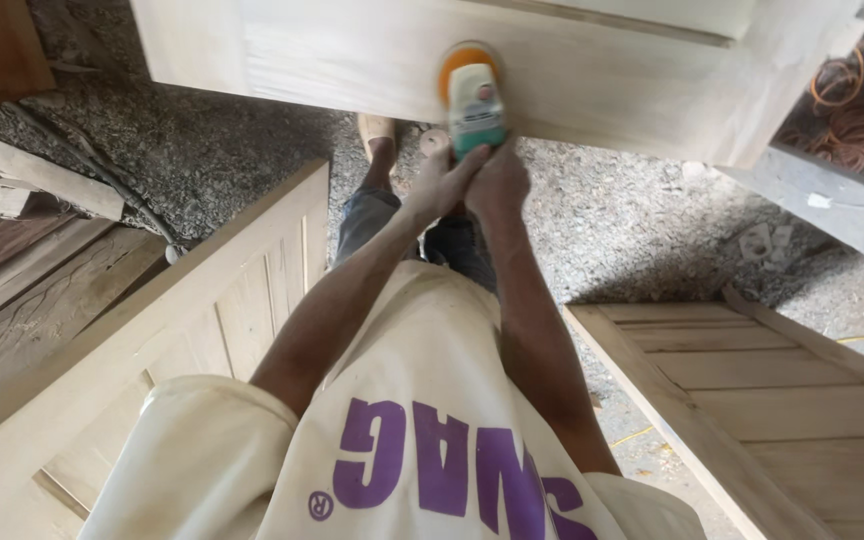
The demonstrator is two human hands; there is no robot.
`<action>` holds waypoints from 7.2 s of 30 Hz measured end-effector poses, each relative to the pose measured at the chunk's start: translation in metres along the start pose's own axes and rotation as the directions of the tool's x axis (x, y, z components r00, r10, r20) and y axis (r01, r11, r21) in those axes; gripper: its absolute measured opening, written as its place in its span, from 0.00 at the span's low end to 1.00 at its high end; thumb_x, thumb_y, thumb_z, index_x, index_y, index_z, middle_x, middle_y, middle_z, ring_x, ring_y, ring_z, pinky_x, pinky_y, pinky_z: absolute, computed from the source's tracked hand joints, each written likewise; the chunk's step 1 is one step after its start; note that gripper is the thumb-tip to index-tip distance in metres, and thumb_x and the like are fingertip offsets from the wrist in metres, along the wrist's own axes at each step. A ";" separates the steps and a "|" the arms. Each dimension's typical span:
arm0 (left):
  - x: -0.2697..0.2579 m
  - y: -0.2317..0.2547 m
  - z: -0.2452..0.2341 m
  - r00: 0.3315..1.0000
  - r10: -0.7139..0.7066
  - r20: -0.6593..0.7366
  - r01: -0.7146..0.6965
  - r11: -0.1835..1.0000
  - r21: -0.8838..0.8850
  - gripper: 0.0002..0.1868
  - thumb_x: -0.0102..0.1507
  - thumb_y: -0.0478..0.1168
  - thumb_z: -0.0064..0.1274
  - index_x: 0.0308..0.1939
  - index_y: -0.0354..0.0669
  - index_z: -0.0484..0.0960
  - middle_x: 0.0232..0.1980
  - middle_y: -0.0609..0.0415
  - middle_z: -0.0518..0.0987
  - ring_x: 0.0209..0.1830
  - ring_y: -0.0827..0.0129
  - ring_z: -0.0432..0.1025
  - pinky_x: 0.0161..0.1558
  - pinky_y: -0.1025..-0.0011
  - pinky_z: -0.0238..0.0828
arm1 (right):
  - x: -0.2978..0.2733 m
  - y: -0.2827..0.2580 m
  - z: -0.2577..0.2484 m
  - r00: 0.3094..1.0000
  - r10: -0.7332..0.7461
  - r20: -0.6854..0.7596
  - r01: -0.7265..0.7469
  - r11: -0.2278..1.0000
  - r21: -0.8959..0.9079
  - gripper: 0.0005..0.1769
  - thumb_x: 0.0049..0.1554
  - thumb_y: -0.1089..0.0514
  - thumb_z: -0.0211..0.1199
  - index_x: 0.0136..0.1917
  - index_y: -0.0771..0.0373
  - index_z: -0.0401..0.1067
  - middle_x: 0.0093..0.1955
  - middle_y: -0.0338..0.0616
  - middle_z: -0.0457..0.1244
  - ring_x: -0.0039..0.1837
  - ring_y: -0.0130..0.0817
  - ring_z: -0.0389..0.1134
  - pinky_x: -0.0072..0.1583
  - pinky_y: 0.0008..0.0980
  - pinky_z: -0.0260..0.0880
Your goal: The person uses a handheld electric sander to smooth the surface of a large wooden door. They systematically move the sander across the flat panels and edges of the door, occasionally pausing to wipe the surface with their hand to check the finish.
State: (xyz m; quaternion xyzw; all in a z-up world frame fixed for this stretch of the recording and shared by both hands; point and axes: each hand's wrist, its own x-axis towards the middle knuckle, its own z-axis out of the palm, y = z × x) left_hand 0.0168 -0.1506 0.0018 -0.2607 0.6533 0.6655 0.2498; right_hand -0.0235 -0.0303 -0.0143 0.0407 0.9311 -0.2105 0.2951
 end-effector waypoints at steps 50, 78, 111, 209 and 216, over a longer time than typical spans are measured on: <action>-0.020 -0.077 -0.163 0.930 0.026 -0.368 -0.209 0.859 -0.467 0.34 0.76 0.57 0.46 0.62 0.21 0.77 0.52 0.44 0.79 0.52 0.65 0.72 0.50 0.70 0.72 | 0.000 -0.212 0.071 0.867 -0.446 0.220 0.495 0.822 -0.283 0.28 0.56 0.51 0.63 0.62 0.71 0.63 0.47 0.63 0.69 0.48 0.61 0.72 0.51 0.58 0.72; 0.004 0.005 -0.187 0.981 0.067 -0.181 -0.109 0.966 -0.234 0.42 0.69 0.66 0.45 0.60 0.25 0.77 0.50 0.39 0.84 0.52 0.59 0.79 0.52 0.67 0.77 | 0.024 -0.205 0.045 0.964 -0.257 0.073 0.263 0.961 -0.084 0.32 0.56 0.49 0.62 0.63 0.75 0.60 0.45 0.64 0.69 0.49 0.64 0.71 0.52 0.59 0.71; 0.137 0.096 0.262 0.893 -0.238 0.383 0.038 0.886 0.463 0.45 0.56 0.81 0.41 0.51 0.44 0.80 0.34 0.58 0.84 0.27 0.73 0.80 0.31 0.74 0.81 | 0.097 0.281 -0.131 0.922 0.383 -0.046 -0.191 0.556 0.809 0.24 0.64 0.48 0.57 0.64 0.68 0.63 0.54 0.55 0.67 0.51 0.43 0.76 0.48 0.43 0.84; 0.083 -0.049 -0.258 0.950 0.292 0.115 -0.121 0.001 0.993 0.49 0.73 0.75 0.09 0.80 0.41 0.21 0.84 0.40 0.24 0.87 0.51 0.23 0.87 0.49 0.18 | -0.013 -0.047 0.005 0.996 0.087 0.037 -0.089 0.995 0.054 0.53 0.46 0.45 0.81 0.70 0.72 0.54 0.45 0.50 0.71 0.41 0.40 0.75 0.45 0.36 0.80; 0.101 -0.022 -0.116 0.788 0.464 0.404 -0.476 0.045 0.878 0.54 0.77 0.72 0.38 0.82 0.44 0.22 0.86 0.41 0.25 0.90 0.48 0.26 0.85 0.42 0.24 | -0.002 0.109 -0.088 0.948 0.314 -0.042 -0.299 0.930 0.214 0.52 0.44 0.49 0.81 0.71 0.69 0.54 0.50 0.51 0.71 0.44 0.41 0.76 0.47 0.39 0.80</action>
